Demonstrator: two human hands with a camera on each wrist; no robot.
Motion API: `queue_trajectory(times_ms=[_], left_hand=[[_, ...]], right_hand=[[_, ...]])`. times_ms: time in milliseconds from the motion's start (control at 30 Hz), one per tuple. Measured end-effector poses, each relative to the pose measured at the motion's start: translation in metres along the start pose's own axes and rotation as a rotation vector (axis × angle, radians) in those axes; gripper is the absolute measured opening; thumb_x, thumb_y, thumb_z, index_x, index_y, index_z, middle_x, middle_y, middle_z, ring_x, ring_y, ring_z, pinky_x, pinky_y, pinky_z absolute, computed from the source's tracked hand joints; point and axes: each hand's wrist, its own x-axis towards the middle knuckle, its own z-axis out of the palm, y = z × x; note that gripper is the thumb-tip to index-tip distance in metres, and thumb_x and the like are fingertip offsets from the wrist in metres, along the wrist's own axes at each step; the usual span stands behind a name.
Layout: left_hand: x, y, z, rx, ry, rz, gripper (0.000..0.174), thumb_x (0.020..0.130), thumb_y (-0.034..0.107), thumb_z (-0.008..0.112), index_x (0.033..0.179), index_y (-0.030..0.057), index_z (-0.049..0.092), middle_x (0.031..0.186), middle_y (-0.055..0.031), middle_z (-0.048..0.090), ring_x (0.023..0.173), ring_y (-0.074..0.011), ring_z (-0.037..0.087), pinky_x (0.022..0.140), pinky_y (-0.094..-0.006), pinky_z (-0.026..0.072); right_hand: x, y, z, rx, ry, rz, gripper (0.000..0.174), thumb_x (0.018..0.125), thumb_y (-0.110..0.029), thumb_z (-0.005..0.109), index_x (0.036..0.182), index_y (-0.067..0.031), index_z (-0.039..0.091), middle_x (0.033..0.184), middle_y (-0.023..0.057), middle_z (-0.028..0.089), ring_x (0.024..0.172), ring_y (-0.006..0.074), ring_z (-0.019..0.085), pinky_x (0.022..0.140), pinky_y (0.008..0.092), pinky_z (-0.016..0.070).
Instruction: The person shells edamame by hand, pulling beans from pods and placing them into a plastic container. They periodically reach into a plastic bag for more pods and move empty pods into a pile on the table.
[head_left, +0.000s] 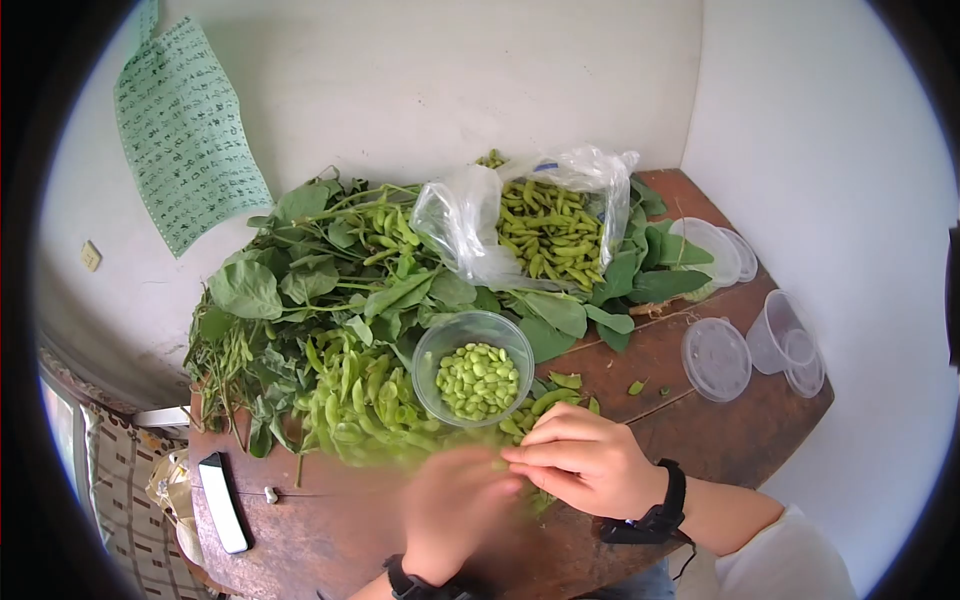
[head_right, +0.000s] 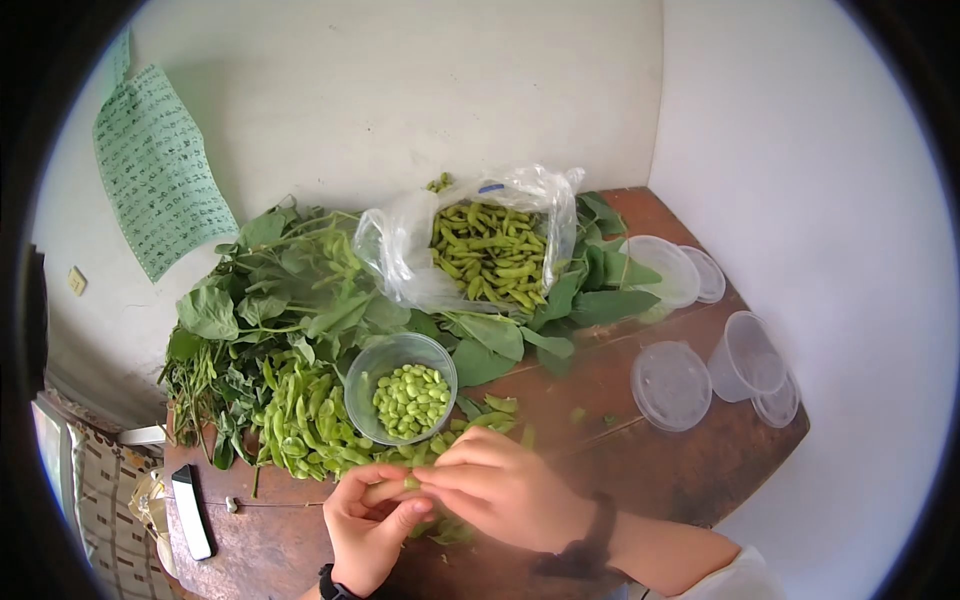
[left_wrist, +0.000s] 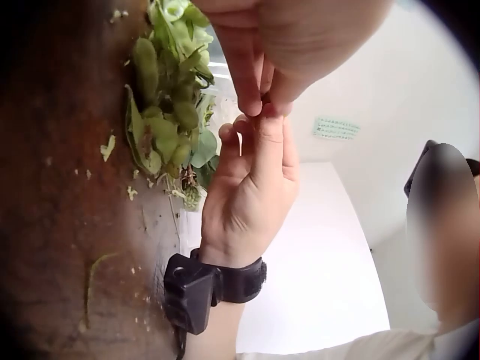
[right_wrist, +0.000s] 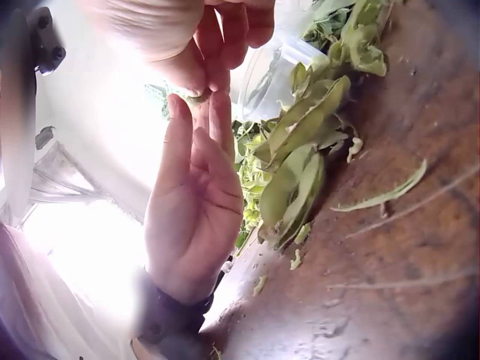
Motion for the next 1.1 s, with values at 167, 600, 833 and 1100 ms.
queue_trajectory(times_ms=[167,600,833,1100], left_hand=[[-0.002,0.004,-0.004,-0.633,-0.117,-0.560,0.015,0.088,0.008,0.075,0.101,0.0001,0.073,0.088,-0.0053,0.074,0.076,-0.0128,0.068,0.067,-0.0260,0.0545],[-0.008,0.011,0.004,-0.520,0.024,-0.367,0.025,0.085,-0.004,0.073,0.110,-0.0037,0.072,0.087,-0.0107,0.074,0.072,-0.0132,0.071,0.064,-0.0258,0.0588],[0.001,0.020,0.006,-0.618,0.158,-0.406,0.024,0.083,-0.007,0.073,0.107,-0.0046,0.073,0.087,-0.0134,0.075,0.072,-0.0120,0.071,0.064,-0.0244,0.0610],[0.000,0.016,0.008,-0.521,0.151,-0.224,0.025,0.082,-0.007,0.075,0.107,-0.0046,0.073,0.088,-0.0160,0.075,0.070,-0.0146,0.073,0.062,-0.0247,0.0609]], right_hand=[[-0.001,0.003,0.004,0.114,0.070,0.041,0.023,0.078,0.002,0.078,0.100,0.0007,0.073,0.089,0.0079,0.068,0.080,0.0236,0.064,0.067,0.0337,0.0526],[-0.003,0.004,0.006,0.135,0.055,0.059,0.018,0.073,0.004,0.076,0.082,-0.0027,0.062,0.079,0.0076,0.063,0.070,0.0242,0.060,0.061,0.0343,0.0480],[0.000,0.001,0.005,0.155,0.048,0.155,0.019,0.080,-0.002,0.076,0.097,-0.0013,0.069,0.085,0.0097,0.067,0.076,0.0237,0.064,0.064,0.0326,0.0515],[-0.002,0.004,0.004,0.100,0.034,0.111,0.023,0.078,-0.002,0.078,0.099,-0.0010,0.068,0.090,0.0098,0.067,0.077,0.0246,0.064,0.064,0.0331,0.0512]])
